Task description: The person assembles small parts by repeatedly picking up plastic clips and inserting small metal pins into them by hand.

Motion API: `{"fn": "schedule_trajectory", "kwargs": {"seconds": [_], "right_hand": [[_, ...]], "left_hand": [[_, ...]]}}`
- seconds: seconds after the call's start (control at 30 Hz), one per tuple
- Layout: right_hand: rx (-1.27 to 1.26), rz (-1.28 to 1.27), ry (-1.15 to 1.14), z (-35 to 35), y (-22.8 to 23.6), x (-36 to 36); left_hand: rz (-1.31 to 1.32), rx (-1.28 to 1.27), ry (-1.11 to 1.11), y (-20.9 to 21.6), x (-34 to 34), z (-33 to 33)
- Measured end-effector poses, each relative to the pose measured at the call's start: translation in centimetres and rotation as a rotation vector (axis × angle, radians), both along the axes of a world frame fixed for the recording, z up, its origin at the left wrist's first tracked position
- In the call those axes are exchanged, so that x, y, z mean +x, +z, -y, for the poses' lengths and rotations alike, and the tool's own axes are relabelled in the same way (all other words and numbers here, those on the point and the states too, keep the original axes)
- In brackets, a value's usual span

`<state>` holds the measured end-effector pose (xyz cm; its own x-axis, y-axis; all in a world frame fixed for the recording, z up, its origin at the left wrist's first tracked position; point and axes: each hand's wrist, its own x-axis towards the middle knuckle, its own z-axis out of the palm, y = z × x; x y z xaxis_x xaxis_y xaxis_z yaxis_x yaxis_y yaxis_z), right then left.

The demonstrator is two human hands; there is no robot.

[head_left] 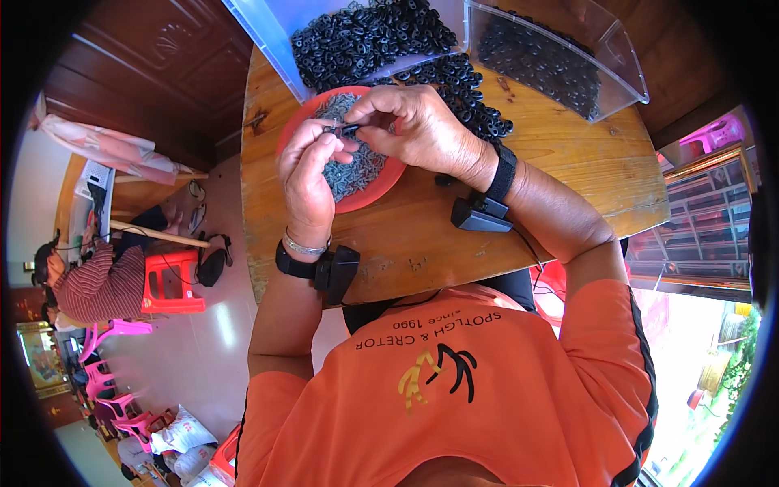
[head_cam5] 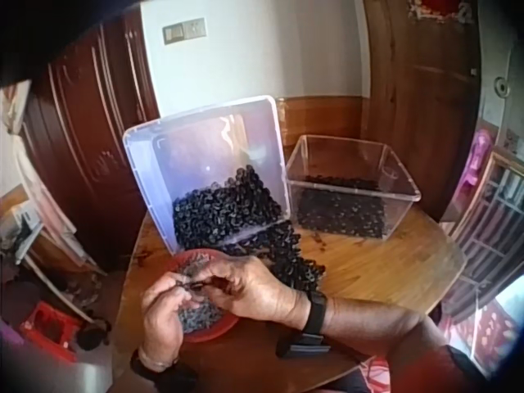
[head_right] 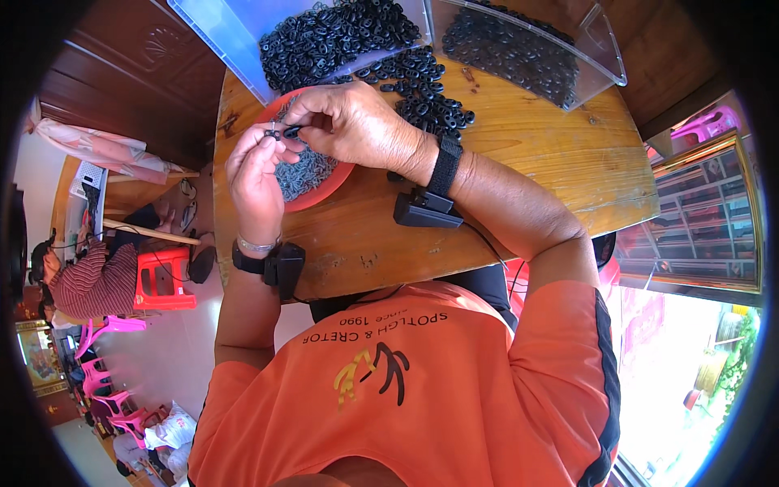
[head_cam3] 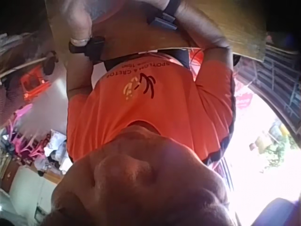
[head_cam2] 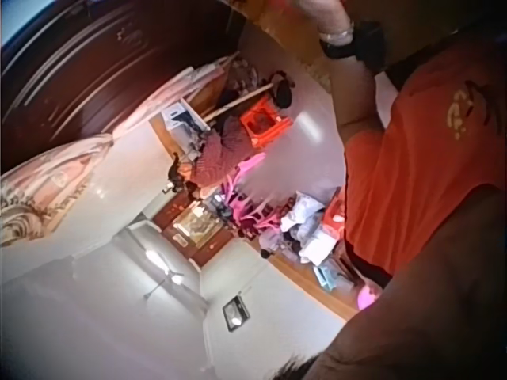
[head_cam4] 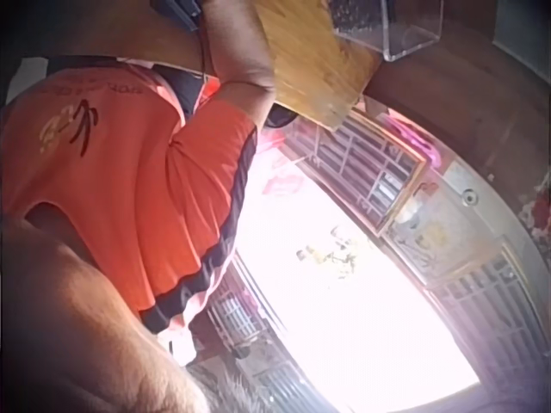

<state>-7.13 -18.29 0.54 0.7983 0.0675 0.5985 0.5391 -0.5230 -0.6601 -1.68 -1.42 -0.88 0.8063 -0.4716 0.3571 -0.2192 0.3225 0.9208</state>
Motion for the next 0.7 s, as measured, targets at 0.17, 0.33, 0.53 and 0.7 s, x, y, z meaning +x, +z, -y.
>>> {"fn": "schedule_trajectory", "kwargs": {"seconds": [0.17, 0.33, 0.53, 0.7], "right_hand": [[0.003, 0.023, -0.022, -0.27, 0.45, -0.3], [-0.146, 0.27, -0.068, -0.5, 0.41, -0.42], [-0.191, 0.251, -0.03, -0.44, 0.04, -0.38], [0.442, -0.234, 0.167, -0.83, -0.44, -0.1]], "left_hand": [[0.095, -0.011, 0.048, -0.06, -0.09, 0.0], [0.2, -0.082, 0.048, -0.22, -0.05, 0.04], [0.105, 0.058, 0.035, 0.18, -0.27, -0.34], [-0.246, -0.117, -0.013, -0.23, -0.4, 0.11]]}}
